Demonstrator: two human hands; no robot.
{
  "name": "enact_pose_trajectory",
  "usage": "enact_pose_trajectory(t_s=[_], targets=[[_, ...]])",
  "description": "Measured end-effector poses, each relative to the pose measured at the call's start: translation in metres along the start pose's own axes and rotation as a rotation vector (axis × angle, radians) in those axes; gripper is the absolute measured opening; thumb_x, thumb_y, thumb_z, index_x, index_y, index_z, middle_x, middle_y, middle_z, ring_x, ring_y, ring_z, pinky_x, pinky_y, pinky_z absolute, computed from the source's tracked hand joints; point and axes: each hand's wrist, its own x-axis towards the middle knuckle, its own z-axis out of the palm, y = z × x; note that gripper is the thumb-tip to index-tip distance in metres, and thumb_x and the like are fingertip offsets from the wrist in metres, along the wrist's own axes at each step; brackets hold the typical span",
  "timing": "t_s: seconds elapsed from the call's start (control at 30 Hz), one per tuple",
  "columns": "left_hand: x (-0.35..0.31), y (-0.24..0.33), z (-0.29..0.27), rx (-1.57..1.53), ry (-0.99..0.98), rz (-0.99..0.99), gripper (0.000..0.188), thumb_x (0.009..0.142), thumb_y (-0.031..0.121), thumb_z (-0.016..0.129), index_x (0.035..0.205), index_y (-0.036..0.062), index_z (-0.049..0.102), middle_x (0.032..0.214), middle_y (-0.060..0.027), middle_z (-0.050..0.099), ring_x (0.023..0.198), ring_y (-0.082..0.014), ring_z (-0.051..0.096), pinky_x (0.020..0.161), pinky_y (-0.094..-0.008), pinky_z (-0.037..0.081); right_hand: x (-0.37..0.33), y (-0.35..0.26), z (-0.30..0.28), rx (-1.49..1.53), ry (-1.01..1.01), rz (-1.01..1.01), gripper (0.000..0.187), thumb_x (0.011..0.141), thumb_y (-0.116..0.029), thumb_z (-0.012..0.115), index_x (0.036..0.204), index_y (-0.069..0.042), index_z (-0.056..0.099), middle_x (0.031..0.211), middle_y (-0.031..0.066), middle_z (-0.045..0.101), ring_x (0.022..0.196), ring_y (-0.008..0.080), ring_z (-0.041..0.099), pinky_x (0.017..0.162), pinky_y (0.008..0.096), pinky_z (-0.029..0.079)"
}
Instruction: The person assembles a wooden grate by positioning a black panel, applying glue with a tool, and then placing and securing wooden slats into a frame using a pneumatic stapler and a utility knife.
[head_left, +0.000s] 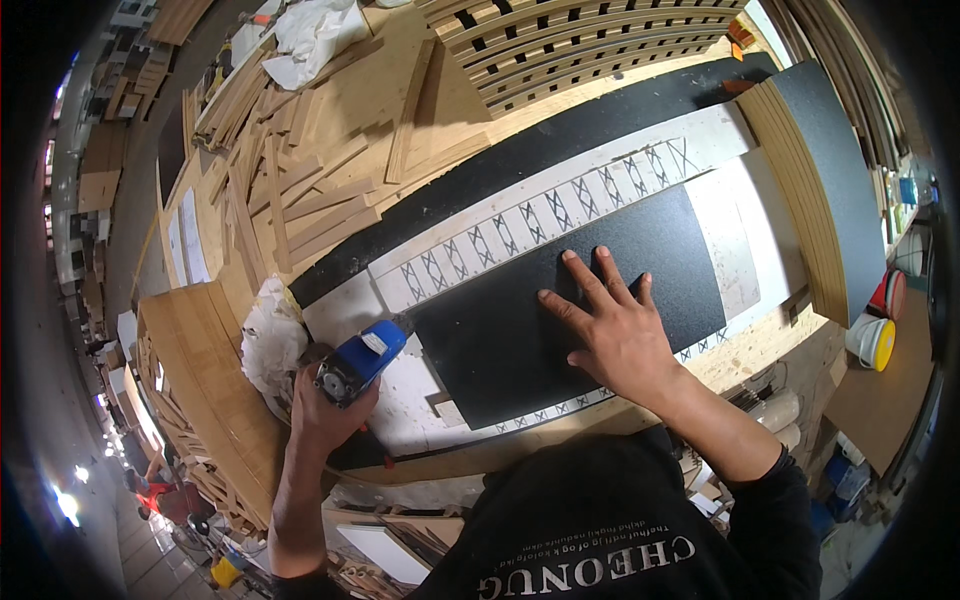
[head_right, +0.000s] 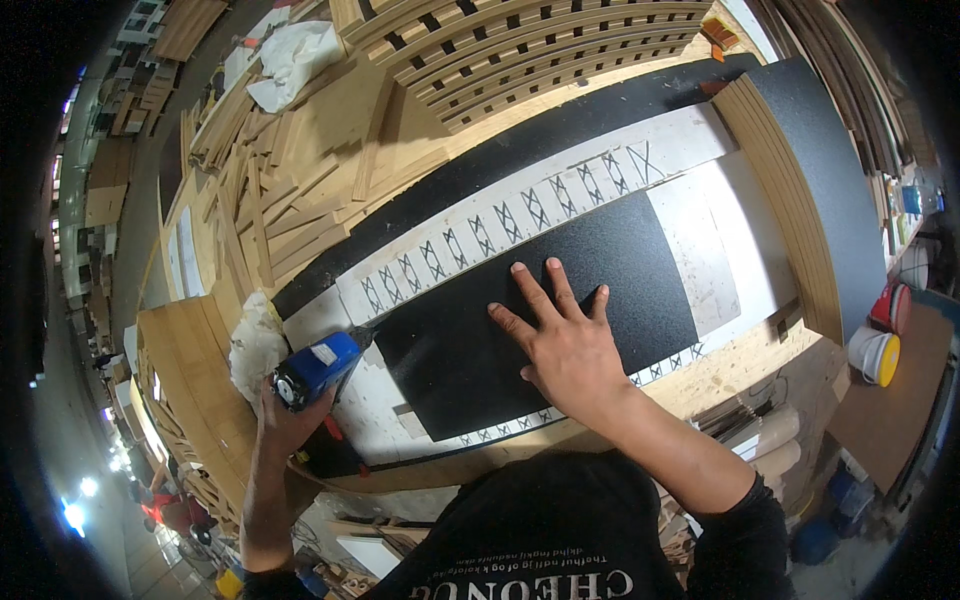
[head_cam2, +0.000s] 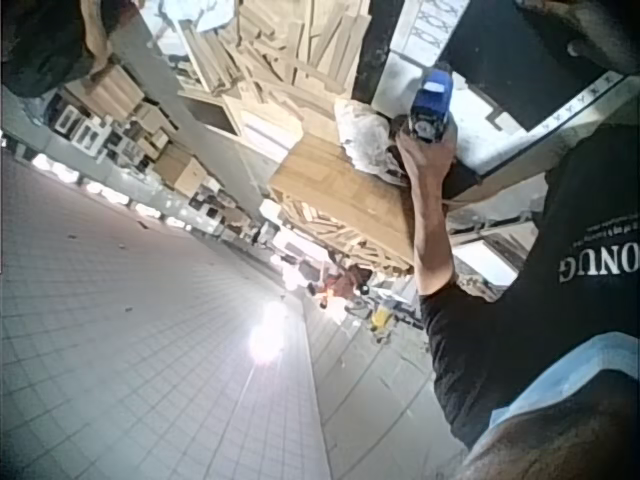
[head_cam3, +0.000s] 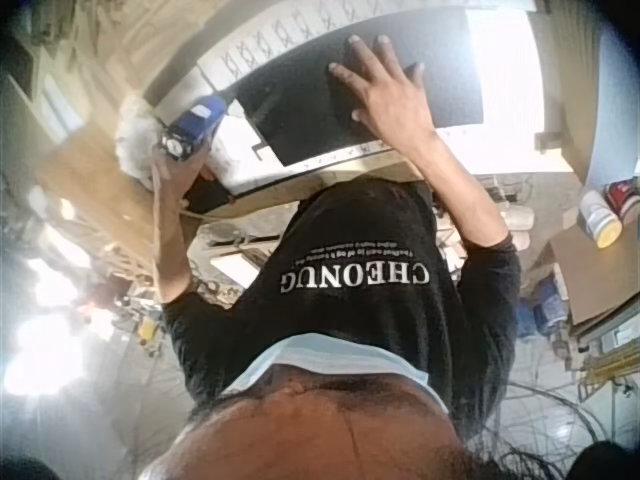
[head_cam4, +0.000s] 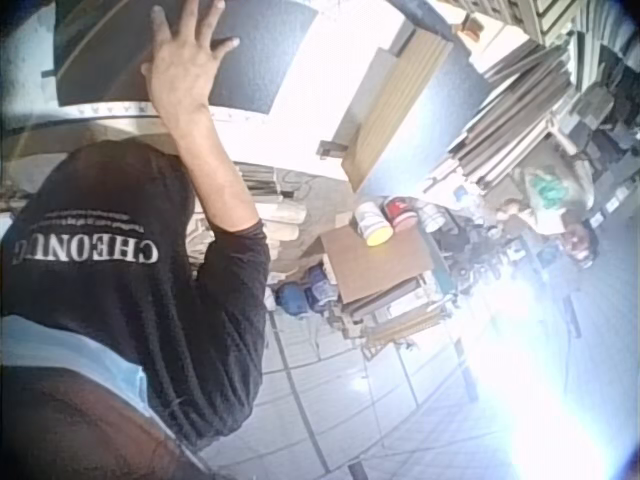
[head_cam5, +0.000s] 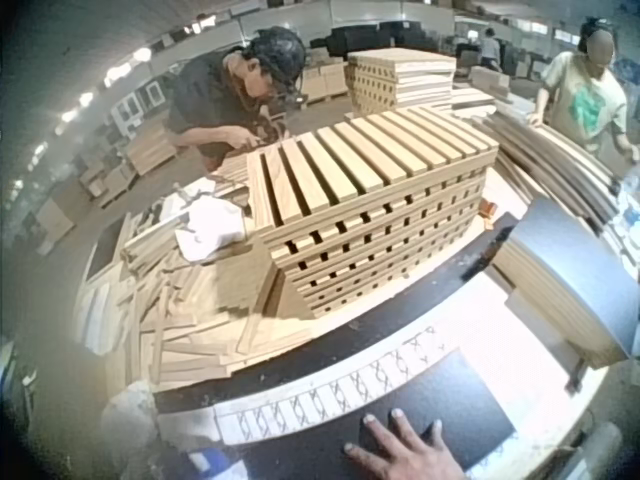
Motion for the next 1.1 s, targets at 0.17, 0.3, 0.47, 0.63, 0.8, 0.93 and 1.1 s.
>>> enact_pose_trajectory(t_s=[0.17,0.3,0.47,0.63,0.8,0.93,1.1], targets=[[0.002,0.014,-0.005,0.021,-0.032,-0.044,0.041,0.062,0.027,0.079,0.087,-0.0003,0.061,0.087,-0.0186,0.06,0.079,-0.0332,0.06,0.073,-0.0404,0.049,0.0,0.0,0.0,0.012,-0.003,0.003,0.068,0.074,-0.028,0.07,0.136,-0.025,0.041,0.15,0.0126,0.017,0.136,0.0389,0.017,0.096,0.0658,0.031],[0.001,0.015,-0.007,0.055,-0.05,-0.092,0.044,0.063,0.029,0.078,0.09,-0.001,0.062,0.087,-0.019,0.06,0.08,-0.0335,0.061,0.073,-0.0398,0.049,0.0,-0.001,0.002,0.008,-0.002,0.002,0.069,0.074,-0.028,0.07,0.137,-0.025,0.04,0.15,0.0124,0.017,0.137,0.0384,0.016,0.096,0.0656,0.031],[0.004,0.028,-0.012,0.149,-0.132,-0.044,0.052,0.062,0.031,0.077,0.1,-0.0017,0.062,0.093,-0.0213,0.06,0.085,-0.0352,0.061,0.076,-0.0408,0.049,0.0,0.001,0.001,0.014,-0.001,0.01,0.07,0.074,-0.029,0.07,0.137,-0.025,0.039,0.15,0.0122,0.017,0.137,0.0377,0.016,0.097,0.0655,0.03],[0.0,0.026,-0.009,0.068,-0.154,-0.124,0.062,0.062,0.03,0.078,0.111,-0.0008,0.057,0.098,-0.0223,0.058,0.097,-0.0356,0.056,0.085,-0.0424,0.044,-0.002,0.001,0.005,0.031,0.076,-0.006,0.072,0.068,-0.027,0.075,0.134,-0.025,0.043,0.148,0.0119,0.021,0.136,0.0372,0.019,0.095,0.0648,0.033],[0.002,0.019,0.006,0.145,-0.092,0.066,0.06,0.063,0.027,0.079,0.11,-0.0012,0.056,0.096,-0.0214,0.057,0.09,-0.0355,0.057,0.081,-0.043,0.046,-0.002,0.002,0.007,0.033,0.066,-0.011,0.072,0.07,-0.027,0.073,0.135,-0.024,0.042,0.148,0.0118,0.019,0.136,0.0374,0.017,0.096,0.0644,0.032],[0.008,0.024,0.006,0.038,-0.11,0.012,0.054,0.062,0.023,0.08,0.102,-0.002,0.054,0.094,-0.02,0.056,0.083,-0.0357,0.057,0.074,-0.0434,0.047,-0.002,0.003,0.007,0.022,0.061,-0.013,0.071,0.072,-0.028,0.072,0.136,-0.025,0.041,0.149,0.0124,0.018,0.136,0.038,0.017,0.096,0.0642,0.032],[0.005,0.003,0.011,0.135,0.014,0.243,0.053,0.062,0.022,0.08,0.1,-0.0024,0.054,0.091,-0.0192,0.057,0.084,-0.0351,0.057,0.074,-0.0428,0.047,-0.002,0.002,0.006,0.015,0.048,-0.015,0.071,0.073,-0.029,0.071,0.137,-0.025,0.04,0.149,0.0125,0.018,0.137,0.0376,0.016,0.096,0.064,0.032]])
